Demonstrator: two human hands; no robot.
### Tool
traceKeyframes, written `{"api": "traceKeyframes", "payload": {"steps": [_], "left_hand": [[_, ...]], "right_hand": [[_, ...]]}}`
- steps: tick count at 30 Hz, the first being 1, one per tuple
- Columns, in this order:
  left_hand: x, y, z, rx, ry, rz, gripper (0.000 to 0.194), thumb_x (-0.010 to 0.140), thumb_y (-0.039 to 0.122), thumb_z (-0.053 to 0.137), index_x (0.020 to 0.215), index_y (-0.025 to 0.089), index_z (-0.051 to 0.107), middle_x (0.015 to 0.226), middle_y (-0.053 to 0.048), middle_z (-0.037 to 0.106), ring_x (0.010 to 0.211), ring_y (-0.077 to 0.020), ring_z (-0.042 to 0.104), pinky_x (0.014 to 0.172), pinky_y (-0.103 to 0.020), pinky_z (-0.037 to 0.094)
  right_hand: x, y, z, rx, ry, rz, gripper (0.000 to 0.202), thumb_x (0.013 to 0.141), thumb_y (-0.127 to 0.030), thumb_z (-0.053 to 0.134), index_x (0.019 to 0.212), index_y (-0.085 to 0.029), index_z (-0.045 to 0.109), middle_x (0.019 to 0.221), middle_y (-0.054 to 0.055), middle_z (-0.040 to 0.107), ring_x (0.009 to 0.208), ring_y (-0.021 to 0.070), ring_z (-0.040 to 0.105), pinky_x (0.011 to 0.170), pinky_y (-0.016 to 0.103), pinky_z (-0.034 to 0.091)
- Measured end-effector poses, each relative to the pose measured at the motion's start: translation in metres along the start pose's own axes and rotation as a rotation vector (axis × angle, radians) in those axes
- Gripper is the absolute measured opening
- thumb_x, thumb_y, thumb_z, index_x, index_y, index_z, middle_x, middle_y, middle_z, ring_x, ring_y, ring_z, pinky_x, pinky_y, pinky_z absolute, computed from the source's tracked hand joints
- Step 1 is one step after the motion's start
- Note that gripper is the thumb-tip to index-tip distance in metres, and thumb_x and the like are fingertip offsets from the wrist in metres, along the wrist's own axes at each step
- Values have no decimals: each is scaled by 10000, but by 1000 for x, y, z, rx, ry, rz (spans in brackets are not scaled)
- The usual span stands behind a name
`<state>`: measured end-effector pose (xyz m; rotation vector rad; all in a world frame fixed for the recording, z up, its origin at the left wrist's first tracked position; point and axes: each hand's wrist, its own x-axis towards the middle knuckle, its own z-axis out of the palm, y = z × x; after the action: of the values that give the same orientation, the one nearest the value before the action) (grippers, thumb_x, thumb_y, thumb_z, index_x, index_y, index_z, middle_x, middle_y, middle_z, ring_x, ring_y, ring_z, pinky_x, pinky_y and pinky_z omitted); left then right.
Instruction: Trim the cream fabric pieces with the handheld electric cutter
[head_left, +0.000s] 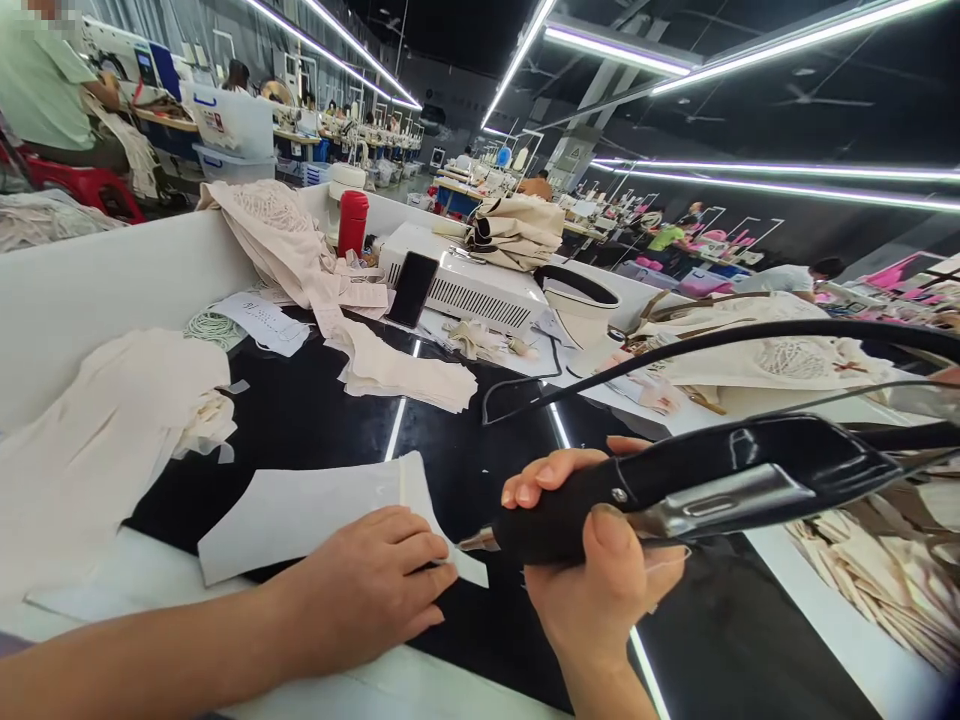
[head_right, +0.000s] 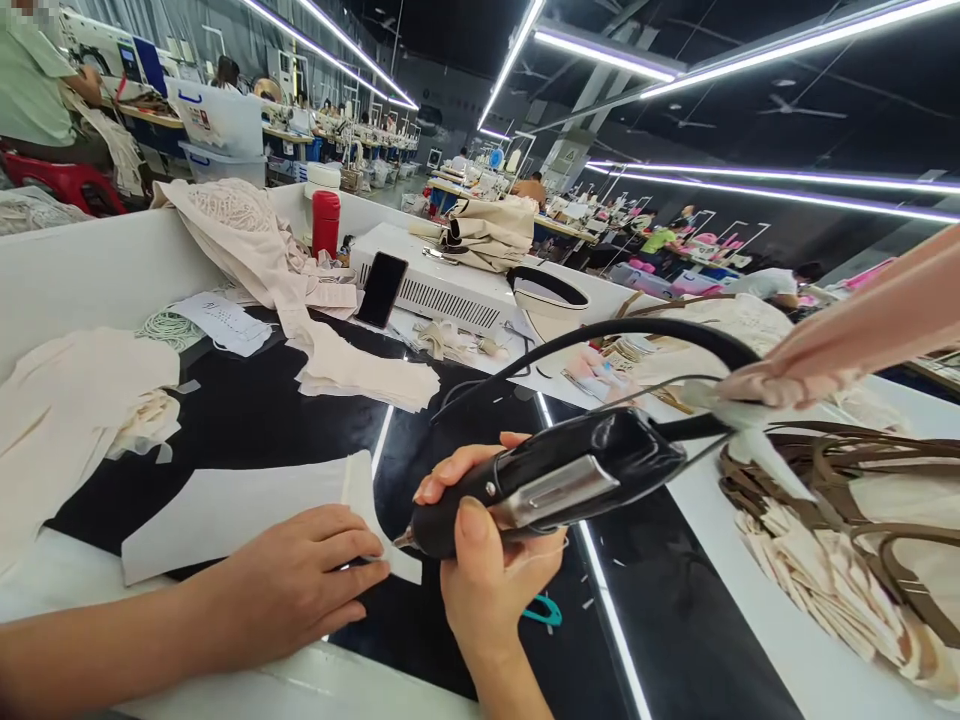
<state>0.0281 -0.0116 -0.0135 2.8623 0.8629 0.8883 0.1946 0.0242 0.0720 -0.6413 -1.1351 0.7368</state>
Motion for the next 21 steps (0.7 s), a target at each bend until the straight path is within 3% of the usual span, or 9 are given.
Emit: {"api": "traceKeyframes", "payload": {"steps": [13,21], "left_hand": [[0,1,0,-22,33,-11,185,1050,272,620,1174,139,656,1103,-54,690,1052,-204,639,1002,-357,535],[0,2,-2,-42,30,-20,155,1037,246,630,1154,148,658,1105,-54,696,1037,-224,648,992,-373,552]], "right_hand": [[-2,-2,-2,-21,-9,48,296,856,-322,781,1084,-274,599,730,-59,682,537,143,640,496,294,566],[-2,-8,-13,-36,12,-8,318,836,-348,791,1085,-261,614,721,-47,672,527,146,621,483,299,552]]}}
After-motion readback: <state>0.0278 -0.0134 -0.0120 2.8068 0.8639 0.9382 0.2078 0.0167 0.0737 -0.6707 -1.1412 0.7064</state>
